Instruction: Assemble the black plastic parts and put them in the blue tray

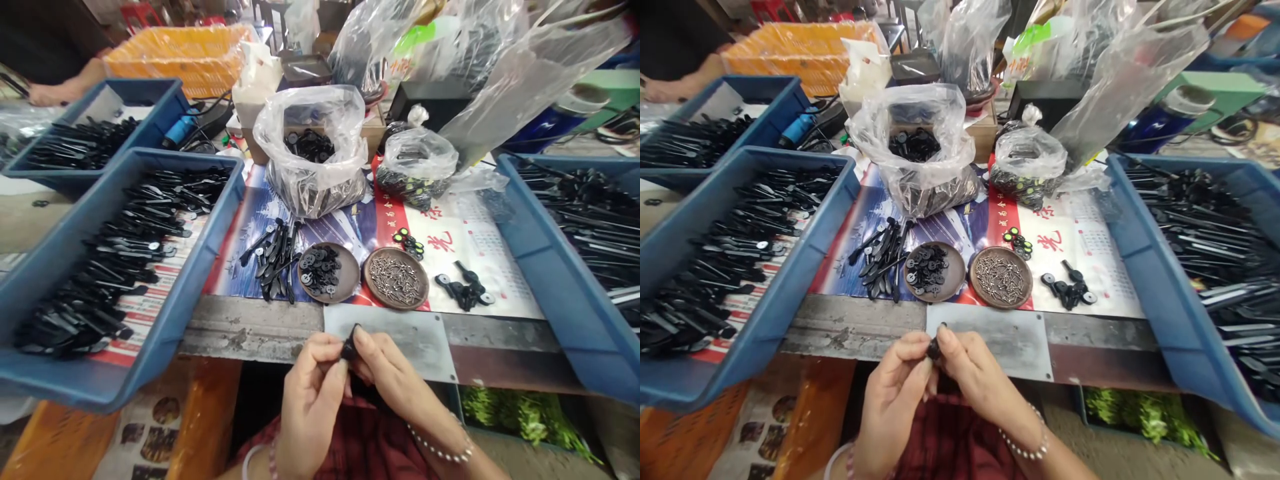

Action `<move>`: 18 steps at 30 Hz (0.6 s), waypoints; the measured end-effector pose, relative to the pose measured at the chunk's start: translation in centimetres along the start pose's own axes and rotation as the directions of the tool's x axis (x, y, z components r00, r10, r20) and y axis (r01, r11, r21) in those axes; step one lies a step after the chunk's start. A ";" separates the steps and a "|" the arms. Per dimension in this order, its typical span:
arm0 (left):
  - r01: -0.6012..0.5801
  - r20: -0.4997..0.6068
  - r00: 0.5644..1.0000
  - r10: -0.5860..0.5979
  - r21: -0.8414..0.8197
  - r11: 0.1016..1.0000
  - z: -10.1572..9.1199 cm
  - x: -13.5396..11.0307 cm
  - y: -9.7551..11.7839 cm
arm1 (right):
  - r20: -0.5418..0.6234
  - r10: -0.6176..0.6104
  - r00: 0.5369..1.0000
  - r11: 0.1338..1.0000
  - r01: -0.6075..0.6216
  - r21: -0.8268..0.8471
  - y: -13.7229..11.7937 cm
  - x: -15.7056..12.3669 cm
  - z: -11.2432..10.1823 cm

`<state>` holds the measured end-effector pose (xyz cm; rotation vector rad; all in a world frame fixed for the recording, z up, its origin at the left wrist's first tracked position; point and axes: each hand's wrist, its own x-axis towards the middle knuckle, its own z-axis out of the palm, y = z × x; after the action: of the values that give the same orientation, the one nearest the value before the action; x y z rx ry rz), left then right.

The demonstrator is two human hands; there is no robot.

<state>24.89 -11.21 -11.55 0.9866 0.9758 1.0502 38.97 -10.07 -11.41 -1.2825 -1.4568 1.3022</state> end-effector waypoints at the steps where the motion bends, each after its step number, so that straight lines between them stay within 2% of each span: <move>1: -0.011 0.011 1.000 0.011 0.002 1.000 -0.1 -0.1 0.0 | 0.004 -0.043 0.999 0.998 0.043 -0.037 -0.1 0.0 -0.1; 3: -0.053 0.027 0.998 0.052 0.028 0.998 -0.3 -0.1 0.2 | -0.075 -0.225 0.971 0.950 0.202 -0.237 -0.2 -0.2 -0.2; 5: -0.073 0.035 0.997 0.071 0.057 0.996 -0.4 -0.1 0.3 | -0.147 -0.322 0.935 0.886 0.243 -0.394 -0.3 -0.4 0.0; 7: -0.054 0.036 0.998 0.052 0.065 0.996 -0.4 -0.1 0.3 | -0.140 -0.209 0.968 0.936 0.156 -0.316 -0.4 -0.7 0.2; 9: -0.043 0.047 0.998 0.040 0.057 0.997 -0.4 -0.3 0.3 | -0.038 -0.025 0.999 0.992 0.020 -0.125 -0.7 -0.8 0.2; 10: -0.048 0.054 0.998 0.045 0.056 0.997 -0.4 -0.3 0.3 | 0.019 0.012 1.000 0.998 -0.011 -0.067 -0.8 -0.8 0.0; 12: -0.085 0.075 0.994 0.080 0.065 0.994 -0.4 -0.5 0.5 | 0.048 -0.075 0.996 0.990 0.080 -0.118 -1.0 -0.9 -0.4; 14: -0.124 0.099 0.988 0.116 0.079 0.989 -0.4 -0.6 0.8 | 0.001 -0.278 0.961 0.913 0.264 -0.311 -0.9 -1.0 -0.6; 15: -0.135 0.110 0.986 0.125 0.082 0.988 -0.4 -0.6 0.9 | -0.022 -0.355 0.935 0.862 0.317 -0.396 -0.8 -1.1 -0.6; 16: -0.137 0.117 0.985 0.127 0.081 0.987 -0.3 -0.6 1.0 | -0.046 -0.385 0.922 0.836 0.327 -0.442 -0.7 -1.3 -0.5; 17: -0.129 0.122 0.985 0.119 0.079 0.989 -0.3 -0.6 1.1 | -0.073 -0.358 0.931 0.853 0.295 -0.430 -0.6 -1.5 -0.4; 18: -0.117 0.124 0.987 0.107 0.080 0.990 -0.2 -0.6 1.1 | -0.091 -0.283 0.955 0.903 0.233 -0.359 -0.5 -1.7 -0.2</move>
<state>24.30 -11.54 -10.45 1.1746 0.8820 1.0357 39.35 -11.67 -10.74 -1.3147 -1.7380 0.7864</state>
